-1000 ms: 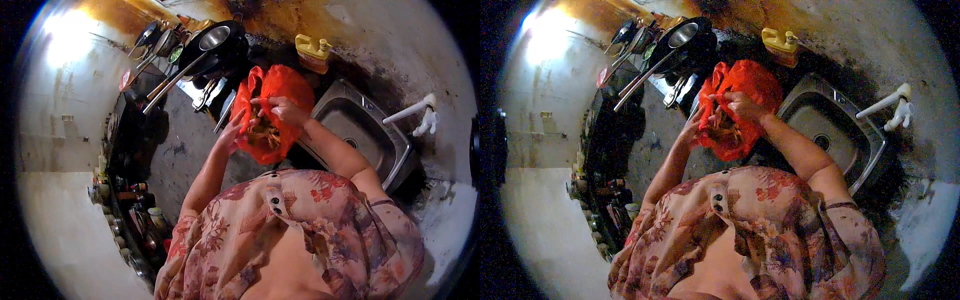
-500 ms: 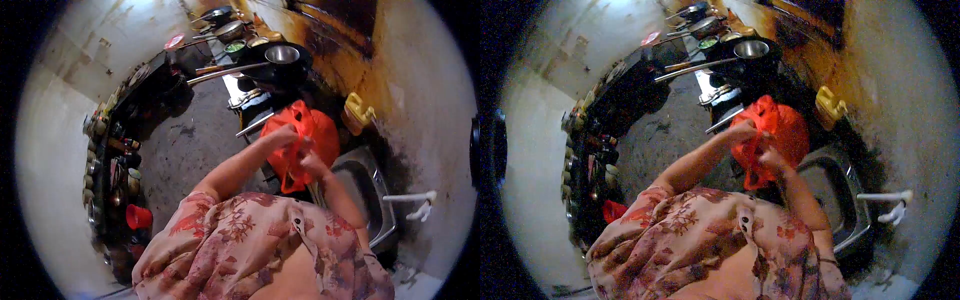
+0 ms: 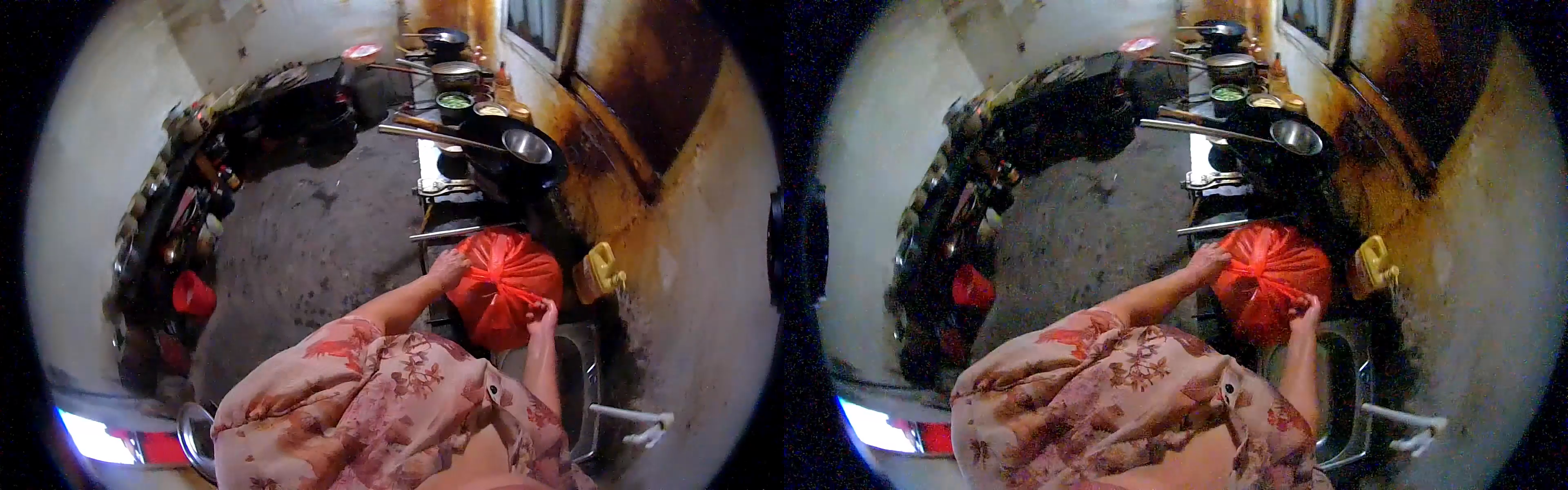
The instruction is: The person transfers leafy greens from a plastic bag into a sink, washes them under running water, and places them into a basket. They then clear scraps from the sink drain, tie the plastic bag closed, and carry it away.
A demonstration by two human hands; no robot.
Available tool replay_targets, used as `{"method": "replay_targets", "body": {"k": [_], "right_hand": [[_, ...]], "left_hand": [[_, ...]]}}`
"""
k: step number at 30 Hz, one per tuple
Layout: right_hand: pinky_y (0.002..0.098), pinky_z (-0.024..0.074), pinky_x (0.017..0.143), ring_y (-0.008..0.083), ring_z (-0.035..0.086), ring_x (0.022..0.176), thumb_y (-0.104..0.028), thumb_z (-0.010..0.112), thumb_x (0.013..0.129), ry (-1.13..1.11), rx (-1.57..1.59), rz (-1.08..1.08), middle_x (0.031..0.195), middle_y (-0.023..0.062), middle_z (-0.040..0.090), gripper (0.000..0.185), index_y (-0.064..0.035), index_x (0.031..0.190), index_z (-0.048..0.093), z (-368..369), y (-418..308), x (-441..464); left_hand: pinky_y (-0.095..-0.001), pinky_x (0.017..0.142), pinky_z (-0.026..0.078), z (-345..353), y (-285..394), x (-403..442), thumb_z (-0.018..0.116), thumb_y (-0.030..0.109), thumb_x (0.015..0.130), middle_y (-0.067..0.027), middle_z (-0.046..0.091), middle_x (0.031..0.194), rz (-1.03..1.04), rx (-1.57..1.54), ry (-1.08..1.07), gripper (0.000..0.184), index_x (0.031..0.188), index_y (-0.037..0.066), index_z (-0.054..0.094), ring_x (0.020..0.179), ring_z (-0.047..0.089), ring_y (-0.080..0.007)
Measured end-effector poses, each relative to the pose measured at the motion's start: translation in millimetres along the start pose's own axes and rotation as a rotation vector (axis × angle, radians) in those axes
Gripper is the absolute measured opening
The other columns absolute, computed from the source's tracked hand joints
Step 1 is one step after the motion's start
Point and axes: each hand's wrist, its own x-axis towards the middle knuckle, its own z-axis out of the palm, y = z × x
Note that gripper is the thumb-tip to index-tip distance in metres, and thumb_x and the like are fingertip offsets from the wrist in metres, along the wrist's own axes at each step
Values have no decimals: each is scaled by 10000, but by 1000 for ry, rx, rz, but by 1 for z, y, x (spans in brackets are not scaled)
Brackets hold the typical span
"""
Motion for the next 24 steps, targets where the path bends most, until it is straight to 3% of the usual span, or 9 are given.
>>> {"method": "replay_targets", "body": {"k": [3, 7, 11, 16, 19, 20, 21, 23, 24], "right_hand": [[288, 366, 437, 144, 534, 523, -237, 570, 835, -97, -50, -16, 624, -19, 558, 153, -184, 698, 526, -6, -5, -15], [241, 379, 450, 95, 541, 583, -264, 556, 905, -334, -611, -156, 670, -28, 582, 178, -127, 806, 613, 14, -5, -39], [232, 406, 489, 89, 550, 594, -260, 579, 895, -328, -661, -3, 692, -35, 586, 213, -62, 856, 648, 60, 18, -62], [308, 458, 549, 162, 559, 559, -243, 644, 841, -181, -1277, -501, 684, 73, 629, 268, 24, 832, 670, 59, 35, -41], [329, 480, 610, 199, 574, 603, -186, 651, 817, -25, -1565, -1123, 726, 76, 641, 219, 29, 858, 667, 93, 40, -77], [330, 483, 643, 206, 583, 652, -168, 652, 805, 17, -1440, -941, 759, 83, 640, 205, 25, 869, 666, 98, 40, -76], [331, 487, 675, 212, 591, 701, -151, 653, 794, 46, -1326, -752, 793, 89, 639, 194, 22, 881, 664, 96, 31, -71], [239, 458, 627, 147, 531, 727, -132, 580, 831, -146, -1341, -1065, 915, 69, 605, 245, 5, 1030, 621, 75, 21, -58], [231, 455, 630, 141, 524, 735, -75, 586, 808, -217, -1155, -1008, 988, 78, 594, 299, -9, 1100, 591, 96, 35, -87]], "left_hand": [[-416, 823, 472, -4, -2, 3, 658, 183, 722, -115, 625, 986, 26, 100, -23, 396, 1112, 139, 606, 998, 578, -302], [-423, 785, 492, -69, 40, 12, 579, 73, 733, -154, 636, 930, -175, -519, -14, 291, 1020, 86, 624, 894, 627, -309], [-428, 800, 493, -89, 98, 16, 583, 58, 721, -162, 641, 991, 140, -782, -81, 321, 1040, 69, 611, 931, 620, -333], [-432, 880, 463, -82, 78, -2, 605, 79, 706, -173, 621, 1102, 495, -645, -156, 383, 1088, 57, 597, 1034, 584, -357], [-449, 918, 436, -36, 53, -15, 635, 113, 720, -194, 609, 1120, 708, -737, 111, 405, 1118, 53, 591, 1066, 560, -366], [-449, 921, 434, -25, 34, -16, 644, 124, 724, -197, 609, 1117, 786, -743, 238, 402, 1117, 52, 594, 1070, 559, -362], [-435, 940, 427, -72, 10, -34, 661, 150, 737, -198, 613, 1122, 654, -801, -125, 419, 1138, 46, 598, 1078, 565, -340], [-439, 932, 444, -57, -61, -73, 671, 147, 774, -152, 545, 1263, 485, -926, -242, 586, 1329, 121, 484, 1141, 523, -357], [-438, 883, 470, -81, -97, -109, 686, 152, 766, -150, 585, 1210, 175, -777, -280, 594, 1328, 152, 493, 1078, 568, -345]]}}
